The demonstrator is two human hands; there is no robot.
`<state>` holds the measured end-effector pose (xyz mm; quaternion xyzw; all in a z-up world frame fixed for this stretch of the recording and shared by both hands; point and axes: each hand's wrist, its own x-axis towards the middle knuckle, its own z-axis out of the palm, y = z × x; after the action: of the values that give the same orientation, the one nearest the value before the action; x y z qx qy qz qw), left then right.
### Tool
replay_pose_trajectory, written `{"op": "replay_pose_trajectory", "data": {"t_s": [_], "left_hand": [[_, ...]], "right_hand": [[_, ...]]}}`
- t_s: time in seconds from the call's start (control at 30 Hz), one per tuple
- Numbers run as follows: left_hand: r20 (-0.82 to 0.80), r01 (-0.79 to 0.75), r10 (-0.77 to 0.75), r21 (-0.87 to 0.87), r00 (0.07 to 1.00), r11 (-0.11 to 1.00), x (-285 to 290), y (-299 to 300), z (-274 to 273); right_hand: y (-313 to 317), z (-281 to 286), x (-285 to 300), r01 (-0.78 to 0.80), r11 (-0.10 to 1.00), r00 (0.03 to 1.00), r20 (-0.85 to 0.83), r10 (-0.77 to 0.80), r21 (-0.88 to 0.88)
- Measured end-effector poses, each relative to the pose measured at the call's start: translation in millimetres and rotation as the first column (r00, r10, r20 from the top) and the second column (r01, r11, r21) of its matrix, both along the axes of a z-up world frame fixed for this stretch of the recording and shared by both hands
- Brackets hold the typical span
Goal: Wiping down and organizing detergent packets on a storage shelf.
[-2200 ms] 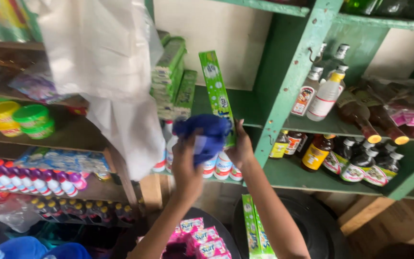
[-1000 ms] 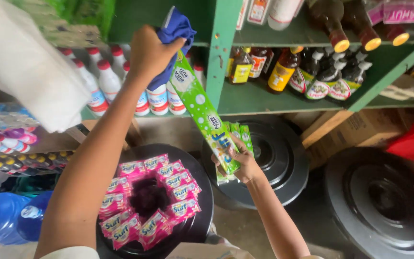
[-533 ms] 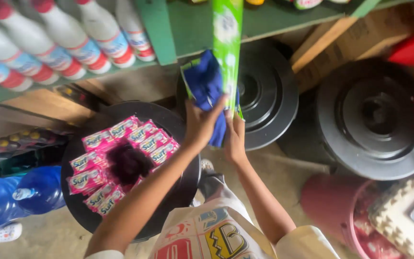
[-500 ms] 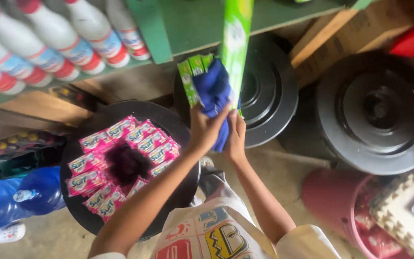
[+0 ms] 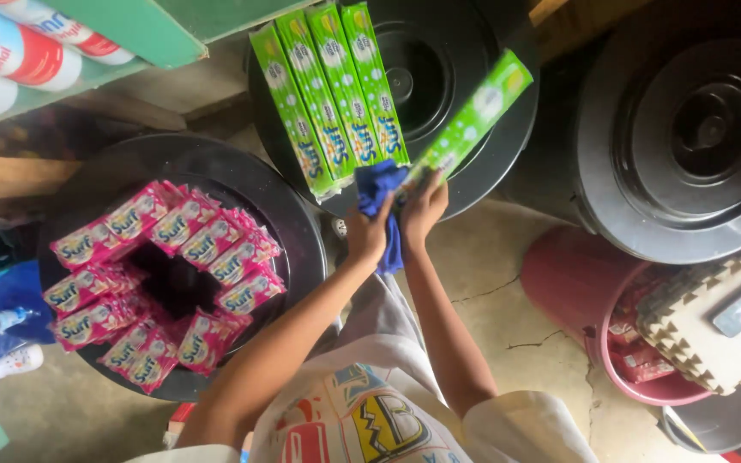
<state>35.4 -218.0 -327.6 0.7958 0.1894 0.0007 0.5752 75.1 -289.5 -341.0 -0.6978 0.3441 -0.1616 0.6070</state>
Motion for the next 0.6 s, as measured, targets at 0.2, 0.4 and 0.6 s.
{"op": "replay_pose_trajectory", "data": {"t_s": [0.2, 0.4, 0.6], "left_hand": [[-0.616, -0.588, 0.240, -0.455, 0.750, 0.669, 43, 16, -76], [-0.751, -0.484, 0.120, -0.287, 0.650, 0.827, 77, 113, -48], [-0.760, -0.628, 0.154, -0.385, 0.631, 0.677, 50, 220, -44]], "right_hand": [[-20, -66, 61, -0.478, 0.820, 0.851, -0.396, 0.344, -0.315], [-39, -111, 122, -0.645, 0.689, 0.750, -0.445, 0.489, -0.331], [-44, -134, 136, -0.792, 0.474, 0.611, -0.522, 0.595, -0.386]]}}
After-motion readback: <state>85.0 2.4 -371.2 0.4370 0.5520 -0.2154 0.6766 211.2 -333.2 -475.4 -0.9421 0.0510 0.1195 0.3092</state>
